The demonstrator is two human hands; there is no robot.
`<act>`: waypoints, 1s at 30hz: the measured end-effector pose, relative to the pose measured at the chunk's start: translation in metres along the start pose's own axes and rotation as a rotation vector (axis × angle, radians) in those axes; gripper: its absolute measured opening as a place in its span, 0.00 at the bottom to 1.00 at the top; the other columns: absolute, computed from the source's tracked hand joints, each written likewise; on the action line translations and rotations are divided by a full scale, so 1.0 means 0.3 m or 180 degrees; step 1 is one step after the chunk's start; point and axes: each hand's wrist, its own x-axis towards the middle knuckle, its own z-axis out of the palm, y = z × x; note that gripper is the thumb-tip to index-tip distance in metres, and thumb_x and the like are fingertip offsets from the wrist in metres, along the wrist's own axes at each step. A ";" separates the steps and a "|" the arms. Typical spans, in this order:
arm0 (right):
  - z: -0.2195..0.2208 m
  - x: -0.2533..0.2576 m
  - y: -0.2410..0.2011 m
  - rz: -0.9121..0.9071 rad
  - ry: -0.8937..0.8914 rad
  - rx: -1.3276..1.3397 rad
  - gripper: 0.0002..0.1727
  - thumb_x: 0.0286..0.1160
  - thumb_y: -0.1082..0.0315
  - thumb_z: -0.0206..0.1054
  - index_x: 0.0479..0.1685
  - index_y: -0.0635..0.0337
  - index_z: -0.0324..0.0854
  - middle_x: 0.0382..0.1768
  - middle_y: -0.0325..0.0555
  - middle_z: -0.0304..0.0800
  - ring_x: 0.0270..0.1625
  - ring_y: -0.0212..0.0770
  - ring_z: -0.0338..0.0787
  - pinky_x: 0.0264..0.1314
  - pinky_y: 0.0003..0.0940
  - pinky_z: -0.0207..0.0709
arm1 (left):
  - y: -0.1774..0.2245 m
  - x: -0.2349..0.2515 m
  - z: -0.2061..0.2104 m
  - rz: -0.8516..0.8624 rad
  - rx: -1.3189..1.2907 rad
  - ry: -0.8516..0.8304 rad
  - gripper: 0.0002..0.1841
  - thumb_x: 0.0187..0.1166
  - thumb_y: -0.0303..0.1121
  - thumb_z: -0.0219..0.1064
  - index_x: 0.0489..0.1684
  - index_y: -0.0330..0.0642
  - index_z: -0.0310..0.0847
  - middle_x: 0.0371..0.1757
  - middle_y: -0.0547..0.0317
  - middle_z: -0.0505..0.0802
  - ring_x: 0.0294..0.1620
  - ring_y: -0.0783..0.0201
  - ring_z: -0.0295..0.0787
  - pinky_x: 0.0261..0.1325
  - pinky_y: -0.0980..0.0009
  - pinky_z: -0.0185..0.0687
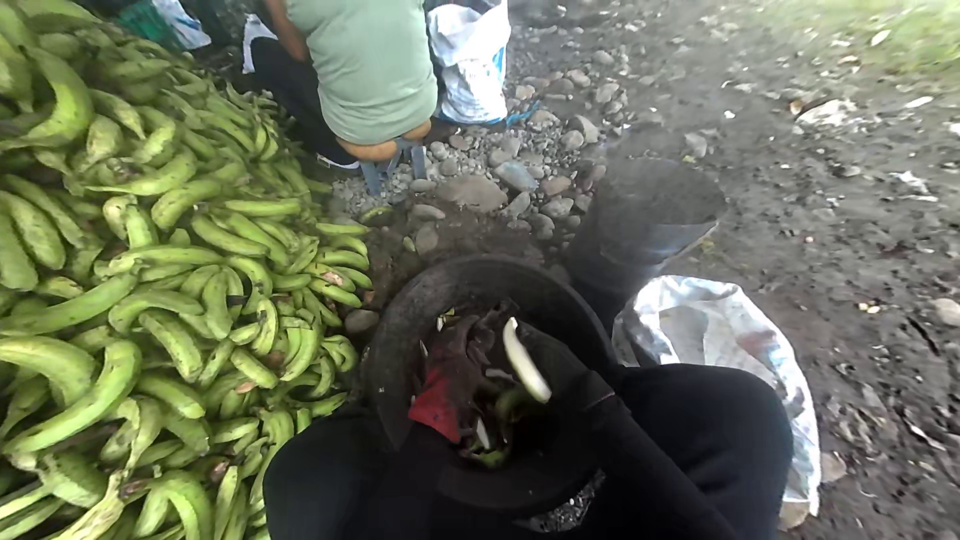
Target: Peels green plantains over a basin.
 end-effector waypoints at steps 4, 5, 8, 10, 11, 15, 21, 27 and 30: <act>-0.029 0.068 -0.031 0.0038 0.0754 0.1425 0.27 0.97 0.52 0.35 0.48 0.60 0.78 0.29 0.40 0.85 0.30 0.31 0.86 0.33 0.28 0.84 | 0.044 -0.096 0.058 0.0984 0.0066 0.0267 0.23 0.83 0.45 0.66 0.75 0.50 0.83 0.63 0.53 0.93 0.66 0.57 0.90 0.73 0.54 0.83; -0.033 0.083 -0.045 0.0118 0.0691 0.1920 0.27 0.96 0.51 0.34 0.42 0.58 0.75 0.25 0.40 0.83 0.26 0.32 0.85 0.28 0.28 0.83 | 0.050 -0.111 0.065 0.1128 0.0209 0.0323 0.25 0.81 0.49 0.66 0.75 0.52 0.83 0.62 0.52 0.94 0.64 0.54 0.90 0.70 0.51 0.83; -0.031 0.098 -0.071 0.0185 0.0605 0.2435 0.27 0.96 0.52 0.33 0.38 0.58 0.71 0.20 0.41 0.79 0.19 0.33 0.82 0.20 0.25 0.80 | 0.054 -0.131 0.060 0.1160 0.0393 0.0399 0.26 0.77 0.50 0.68 0.75 0.57 0.83 0.59 0.47 0.93 0.61 0.47 0.90 0.65 0.45 0.83; -0.013 0.099 -0.071 0.0185 0.0700 0.2226 0.26 0.96 0.52 0.33 0.39 0.58 0.72 0.21 0.41 0.80 0.21 0.32 0.83 0.21 0.26 0.80 | 0.055 -0.124 0.049 0.1021 0.0443 0.0342 0.27 0.75 0.45 0.70 0.76 0.56 0.82 0.61 0.46 0.92 0.63 0.46 0.89 0.67 0.45 0.82; 0.001 0.095 -0.063 0.0077 0.0804 0.1936 0.25 0.96 0.53 0.36 0.42 0.59 0.74 0.23 0.41 0.82 0.23 0.32 0.84 0.25 0.27 0.81 | 0.056 -0.118 0.045 0.0930 0.0402 0.0292 0.27 0.75 0.42 0.70 0.77 0.55 0.81 0.63 0.46 0.91 0.65 0.46 0.88 0.69 0.45 0.81; 0.076 0.040 -0.013 -0.0658 0.0511 0.0474 0.21 0.96 0.60 0.42 0.63 0.64 0.77 0.41 0.42 0.89 0.40 0.31 0.89 0.43 0.29 0.86 | 0.056 -0.061 0.026 0.0160 -0.0011 0.0081 0.23 0.87 0.44 0.61 0.78 0.49 0.78 0.69 0.51 0.90 0.72 0.58 0.85 0.79 0.56 0.77; 0.048 0.012 0.044 -0.0517 -0.0161 0.0197 0.24 0.93 0.59 0.46 0.79 0.60 0.71 0.47 0.44 0.90 0.40 0.33 0.88 0.44 0.29 0.85 | 0.037 -0.023 -0.005 -0.0371 -0.0352 0.0076 0.23 0.91 0.46 0.55 0.75 0.44 0.80 0.67 0.50 0.90 0.68 0.60 0.87 0.76 0.58 0.79; -0.071 0.060 -0.045 0.0501 -0.0126 0.2273 0.36 0.93 0.43 0.27 0.44 0.58 0.78 0.23 0.41 0.83 0.22 0.33 0.83 0.24 0.27 0.81 | 0.024 -0.121 0.037 0.1211 -0.0124 -0.0296 0.22 0.84 0.45 0.65 0.75 0.52 0.82 0.62 0.53 0.93 0.66 0.58 0.89 0.74 0.55 0.81; -0.094 0.059 -0.083 0.0744 -0.0224 0.2255 0.36 0.93 0.44 0.27 0.45 0.60 0.77 0.23 0.41 0.81 0.19 0.32 0.82 0.20 0.24 0.80 | 0.032 -0.137 0.031 0.1430 0.0156 -0.0283 0.24 0.81 0.48 0.66 0.75 0.56 0.83 0.58 0.49 0.93 0.60 0.51 0.90 0.67 0.48 0.83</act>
